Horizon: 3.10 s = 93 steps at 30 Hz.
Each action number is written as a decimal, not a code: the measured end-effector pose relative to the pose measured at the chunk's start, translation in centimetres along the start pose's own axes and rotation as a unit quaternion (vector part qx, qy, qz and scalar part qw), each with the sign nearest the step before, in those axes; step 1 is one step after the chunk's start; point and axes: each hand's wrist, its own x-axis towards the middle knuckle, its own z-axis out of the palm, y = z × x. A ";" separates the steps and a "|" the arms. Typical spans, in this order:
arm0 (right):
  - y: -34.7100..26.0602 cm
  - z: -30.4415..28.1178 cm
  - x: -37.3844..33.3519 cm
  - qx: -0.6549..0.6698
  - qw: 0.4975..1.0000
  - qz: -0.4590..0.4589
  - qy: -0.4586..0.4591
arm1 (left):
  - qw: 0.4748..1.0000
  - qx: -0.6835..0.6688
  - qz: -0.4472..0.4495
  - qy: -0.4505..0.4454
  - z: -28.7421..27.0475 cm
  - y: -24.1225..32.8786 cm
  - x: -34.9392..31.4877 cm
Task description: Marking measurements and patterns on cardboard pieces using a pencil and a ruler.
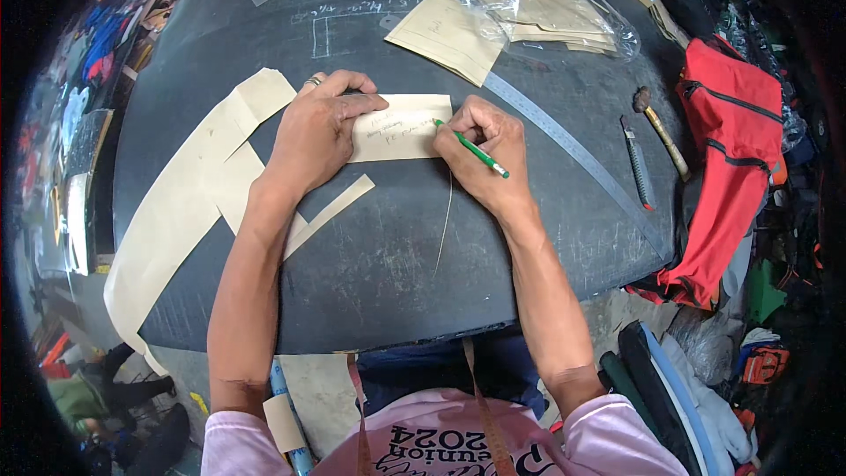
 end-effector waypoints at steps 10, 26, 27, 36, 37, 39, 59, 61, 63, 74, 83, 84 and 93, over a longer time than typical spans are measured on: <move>-0.3 0.2 0.2 0.086 0.984 0.107 0.116 | 0.999 -0.013 0.007 0.036 0.1 0.5 -0.3; 0.6 -0.6 0.0 -0.204 0.975 -0.082 0.042 | 1.000 0.006 -0.005 0.004 -0.1 1.2 0.0; 0.5 -0.6 -0.1 -0.216 0.972 -0.088 0.017 | 1.000 0.007 -0.009 0.003 0.0 1.1 0.0; -0.4 -0.6 -0.3 -0.178 0.979 -0.072 -0.062 | 1.000 0.004 -0.007 0.016 0.1 0.8 0.1; -0.5 -0.4 -0.2 -0.175 0.980 -0.077 -0.049 | 1.000 0.005 -0.010 0.016 0.0 0.8 0.1; -0.5 -0.1 -0.3 -0.181 0.979 -0.083 -0.030 | 0.999 0.025 -0.021 -0.014 0.1 1.0 0.1; 0.7 -0.3 0.2 -0.227 0.968 -0.044 0.094 | 0.997 0.066 0.029 0.005 0.8 1.5 -0.4; 0.6 -0.5 0.1 -0.222 0.970 -0.028 0.094 | 0.995 0.089 0.047 -0.021 0.8 1.6 -0.4; 0.6 -0.6 0.3 -0.227 0.967 -0.040 0.108 | 0.994 0.092 0.047 -0.018 0.7 1.7 -0.3; 3.0 -0.4 5.2 -0.338 0.938 -0.032 0.069 | 0.998 0.056 0.031 0.004 0.8 1.5 -0.3; 4.1 -0.8 6.5 -0.367 0.922 -0.065 0.100 | 1.000 0.022 0.020 0.011 0.7 1.8 -0.1; 4.1 -0.9 6.4 -0.343 0.928 -0.079 0.126 | 1.000 0.019 0.021 0.010 1.0 1.8 -0.1; -0.5 4.3 3.2 -0.117 0.970 -0.208 0.045 | 0.909 -0.391 -0.099 0.105 1.1 -0.6 1.0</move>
